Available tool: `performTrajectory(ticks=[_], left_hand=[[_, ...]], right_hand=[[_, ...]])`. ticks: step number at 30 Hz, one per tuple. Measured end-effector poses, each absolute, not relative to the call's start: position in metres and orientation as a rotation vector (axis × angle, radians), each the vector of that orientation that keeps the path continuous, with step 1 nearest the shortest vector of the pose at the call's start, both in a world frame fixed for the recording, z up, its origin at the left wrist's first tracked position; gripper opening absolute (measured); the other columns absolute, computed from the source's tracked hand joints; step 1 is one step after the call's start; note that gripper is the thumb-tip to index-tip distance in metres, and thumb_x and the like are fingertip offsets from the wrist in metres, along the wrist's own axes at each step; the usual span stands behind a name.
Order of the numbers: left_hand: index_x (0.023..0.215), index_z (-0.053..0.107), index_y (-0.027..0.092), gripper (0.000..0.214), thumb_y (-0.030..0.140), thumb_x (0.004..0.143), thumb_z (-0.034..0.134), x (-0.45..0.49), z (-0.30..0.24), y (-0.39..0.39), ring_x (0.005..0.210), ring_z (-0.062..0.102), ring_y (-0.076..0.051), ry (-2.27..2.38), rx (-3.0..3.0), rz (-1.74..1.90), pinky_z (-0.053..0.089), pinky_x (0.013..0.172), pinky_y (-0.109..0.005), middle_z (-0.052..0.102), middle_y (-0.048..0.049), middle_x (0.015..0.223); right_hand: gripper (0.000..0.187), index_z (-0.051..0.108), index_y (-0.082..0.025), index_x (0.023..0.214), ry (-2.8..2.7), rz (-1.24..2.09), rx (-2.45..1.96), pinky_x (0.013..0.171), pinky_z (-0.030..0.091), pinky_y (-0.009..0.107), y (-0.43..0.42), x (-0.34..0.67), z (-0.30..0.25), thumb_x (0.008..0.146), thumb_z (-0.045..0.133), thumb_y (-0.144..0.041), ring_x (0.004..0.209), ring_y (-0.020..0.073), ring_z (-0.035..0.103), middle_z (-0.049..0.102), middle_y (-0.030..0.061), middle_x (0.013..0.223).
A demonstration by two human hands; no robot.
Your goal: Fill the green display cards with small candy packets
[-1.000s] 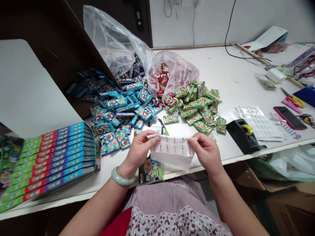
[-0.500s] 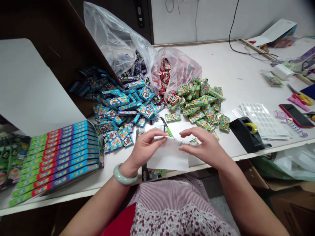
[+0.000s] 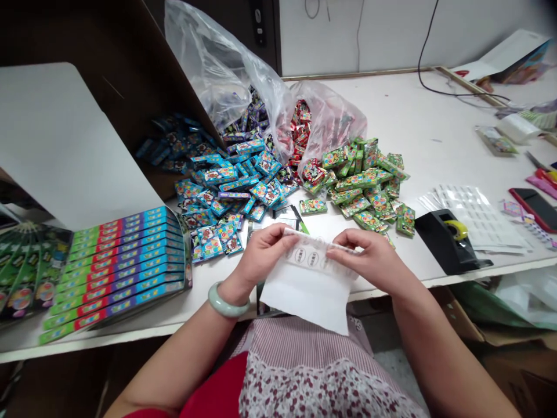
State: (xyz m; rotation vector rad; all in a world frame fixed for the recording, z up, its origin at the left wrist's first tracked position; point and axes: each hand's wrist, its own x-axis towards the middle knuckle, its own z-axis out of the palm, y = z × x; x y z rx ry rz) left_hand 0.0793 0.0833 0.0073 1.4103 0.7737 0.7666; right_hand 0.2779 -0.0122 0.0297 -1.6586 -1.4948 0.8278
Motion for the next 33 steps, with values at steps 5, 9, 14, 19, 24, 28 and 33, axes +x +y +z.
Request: performTrajectory(ticks=[5,9,14,19,24,28,33], left_hand=[[0.082,0.068,0.020,0.007,0.022,0.075,0.067,0.078,0.008,0.082,0.070,0.054,-0.013,0.713,1.450,0.756,0.042,0.062,-0.023,0.061,-0.0011,0.079],[0.072,0.064,0.019,0.013,0.028,0.080,0.062,0.078,0.007,0.081,0.060,0.047,-0.012,0.740,1.502,0.719,0.037,0.056,-0.023,0.053,0.0011,0.065],[0.066,0.060,0.018,0.021,0.031,0.081,0.060,0.079,0.006,0.078,0.058,0.043,-0.011,0.766,1.458,0.721,0.035,0.054,-0.023,0.050,0.0023,0.061],[0.081,0.064,0.018,0.009,0.026,0.077,0.064,0.079,0.005,0.078,0.061,0.048,-0.011,0.739,1.377,0.719,0.038,0.057,-0.022,0.056,0.0018,0.069],[0.085,0.062,0.016,0.021,0.034,0.075,0.068,0.077,0.001,0.081,0.061,0.049,-0.010,0.737,1.291,0.593,0.037,0.057,-0.022,0.056,0.0023,0.069],[0.077,0.059,0.015,0.025,0.039,0.075,0.066,0.079,0.001,0.083,0.058,0.046,-0.009,0.784,1.312,0.554,0.034,0.054,-0.021,0.053,0.0034,0.065],[0.078,0.058,0.016,0.025,0.038,0.072,0.068,0.077,-0.008,0.091,0.058,0.048,-0.009,0.812,1.291,0.505,0.035,0.054,-0.021,0.055,0.0034,0.066]], right_hand=[[0.014,0.064,-0.020,0.072,-1.501,0.827,-1.662,0.054,0.040,0.023,-0.012,0.278,0.027,0.082,0.064,-0.030,0.060,0.0126,0.055,0.064,-0.0012,0.067],[0.016,0.060,-0.021,0.069,-1.538,0.770,-1.666,0.054,0.040,0.023,-0.013,0.276,0.025,0.081,0.065,-0.030,0.061,0.0128,0.053,0.061,-0.0015,0.065],[0.018,0.061,-0.021,0.068,-1.473,0.858,-1.659,0.052,0.040,0.023,-0.014,0.273,0.021,0.082,0.063,-0.033,0.061,0.0138,0.054,0.061,-0.0007,0.065],[0.020,0.064,-0.020,0.071,-1.441,0.933,-1.708,0.053,0.041,0.024,-0.014,0.273,0.020,0.083,0.060,-0.035,0.062,0.0143,0.055,0.062,0.0000,0.065],[0.026,0.064,-0.019,0.068,-1.440,1.003,-1.758,0.055,0.041,0.024,-0.012,0.274,0.022,0.083,0.059,-0.039,0.062,0.0141,0.056,0.064,0.0006,0.065],[0.027,0.066,-0.018,0.067,-1.395,1.072,-1.750,0.054,0.041,0.025,-0.004,0.274,0.018,0.080,0.061,-0.041,0.060,0.0140,0.056,0.065,0.0012,0.064],[0.028,0.067,-0.019,0.097,-1.387,1.011,-1.661,0.073,0.050,0.032,-0.005,0.299,0.004,0.083,0.057,-0.041,0.083,0.0191,0.064,0.071,0.0062,0.094]])
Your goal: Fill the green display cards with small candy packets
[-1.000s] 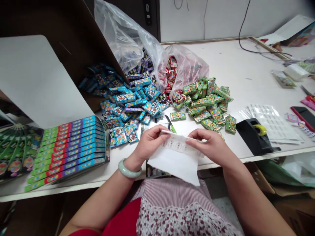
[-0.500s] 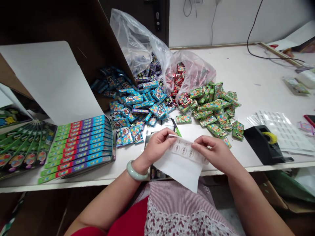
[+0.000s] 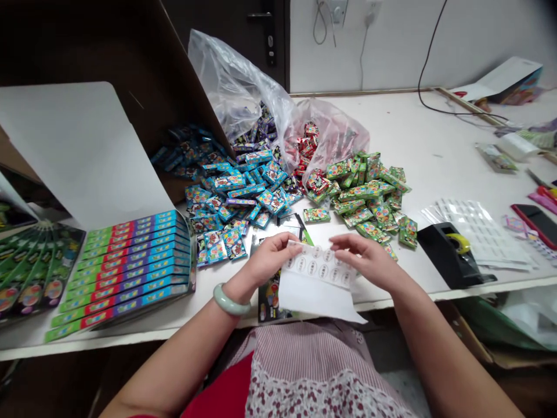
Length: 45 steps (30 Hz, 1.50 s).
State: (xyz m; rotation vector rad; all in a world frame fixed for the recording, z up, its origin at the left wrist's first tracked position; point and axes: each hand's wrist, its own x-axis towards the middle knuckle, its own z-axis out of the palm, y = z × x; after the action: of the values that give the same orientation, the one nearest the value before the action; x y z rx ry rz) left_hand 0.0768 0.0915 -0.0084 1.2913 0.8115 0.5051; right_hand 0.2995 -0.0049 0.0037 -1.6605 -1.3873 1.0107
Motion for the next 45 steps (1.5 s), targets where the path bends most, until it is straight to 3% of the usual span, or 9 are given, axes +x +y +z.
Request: performTrajectory(ticks=[3,7,12,16,21,26,30,36,45], left_hand=[[0.078,0.058,0.016,0.024,0.036,0.070,0.068,0.072,-0.021,0.102,0.057,0.050,-0.010,0.889,1.278,0.528,0.036,0.054,-0.022,0.057,0.0027,0.066],[0.076,0.059,0.016,0.022,0.036,0.070,0.068,0.070,-0.035,0.117,0.057,0.050,-0.010,0.931,1.375,0.557,0.036,0.054,-0.022,0.057,0.0018,0.065],[0.077,0.059,0.016,0.024,0.039,0.071,0.066,0.083,-0.044,0.125,0.062,0.051,-0.012,0.942,1.469,0.591,0.037,0.057,-0.023,0.057,0.0012,0.068],[0.076,0.057,0.016,0.021,0.036,0.073,0.063,0.108,-0.052,0.119,0.063,0.050,-0.012,0.906,1.518,0.559,0.037,0.057,-0.023,0.055,0.0015,0.068],[0.077,0.058,0.016,0.014,0.030,0.076,0.060,0.157,-0.066,0.098,0.061,0.049,-0.012,0.792,1.601,0.446,0.039,0.057,-0.023,0.055,0.0024,0.066],[0.075,0.063,0.016,0.006,0.021,0.074,0.060,0.176,-0.075,0.090,0.068,0.056,-0.016,0.757,1.749,0.330,0.043,0.067,-0.027,0.063,-0.0011,0.070],[0.092,0.066,0.015,0.020,0.018,0.072,0.062,0.161,-0.074,0.100,0.081,0.061,-0.019,0.776,1.851,0.275,0.046,0.078,-0.031,0.069,-0.0065,0.089],[0.090,0.068,0.015,0.018,0.018,0.073,0.062,0.160,-0.076,0.110,0.070,0.060,-0.017,0.754,1.961,0.231,0.046,0.067,-0.028,0.068,-0.0039,0.079],[0.084,0.070,0.018,0.018,0.015,0.081,0.052,0.170,-0.080,0.111,0.073,0.060,-0.019,0.722,2.144,0.261,0.045,0.072,-0.030,0.070,-0.0047,0.079]], right_hand=[[0.027,0.062,-0.020,0.105,-1.510,0.767,-1.717,0.090,0.047,0.040,-0.022,0.324,-0.018,0.085,0.055,-0.036,0.104,0.0235,0.060,0.066,0.0102,0.113],[0.036,0.062,-0.023,0.109,-2.029,0.627,-1.838,0.101,0.038,0.052,-0.045,0.336,-0.054,0.073,0.063,-0.016,0.124,0.0317,0.047,0.060,0.0088,0.129],[0.023,0.062,-0.021,0.102,-2.007,0.416,-1.910,0.091,0.044,0.047,-0.061,0.344,-0.068,0.079,0.060,-0.019,0.105,0.0282,0.058,0.066,0.0094,0.110],[0.030,0.056,-0.021,0.109,-1.636,0.217,-1.877,0.086,0.048,0.043,-0.074,0.355,-0.042,0.082,0.065,-0.032,0.102,0.0272,0.058,0.063,0.0105,0.108],[0.027,0.057,-0.023,0.108,-1.874,0.363,-1.771,0.091,0.047,0.043,-0.070,0.332,-0.021,0.083,0.066,-0.028,0.105,0.0262,0.056,0.062,0.0093,0.111],[0.026,0.060,-0.018,0.102,-1.971,0.410,-1.984,0.087,0.048,0.045,-0.061,0.318,-0.052,0.078,0.070,-0.020,0.102,0.0285,0.056,0.062,0.0121,0.109],[0.031,0.061,-0.017,0.104,-1.969,0.469,-2.033,0.088,0.048,0.045,-0.061,0.318,-0.067,0.075,0.073,-0.020,0.103,0.0283,0.055,0.062,0.0117,0.110],[0.031,0.061,-0.016,0.105,-1.969,0.509,-1.982,0.091,0.046,0.044,-0.060,0.321,-0.067,0.076,0.071,-0.022,0.104,0.0279,0.054,0.061,0.0128,0.112],[0.031,0.061,-0.018,0.106,-1.975,0.537,-2.000,0.090,0.047,0.045,-0.062,0.318,-0.067,0.077,0.070,-0.022,0.103,0.0283,0.055,0.059,0.0119,0.110]])
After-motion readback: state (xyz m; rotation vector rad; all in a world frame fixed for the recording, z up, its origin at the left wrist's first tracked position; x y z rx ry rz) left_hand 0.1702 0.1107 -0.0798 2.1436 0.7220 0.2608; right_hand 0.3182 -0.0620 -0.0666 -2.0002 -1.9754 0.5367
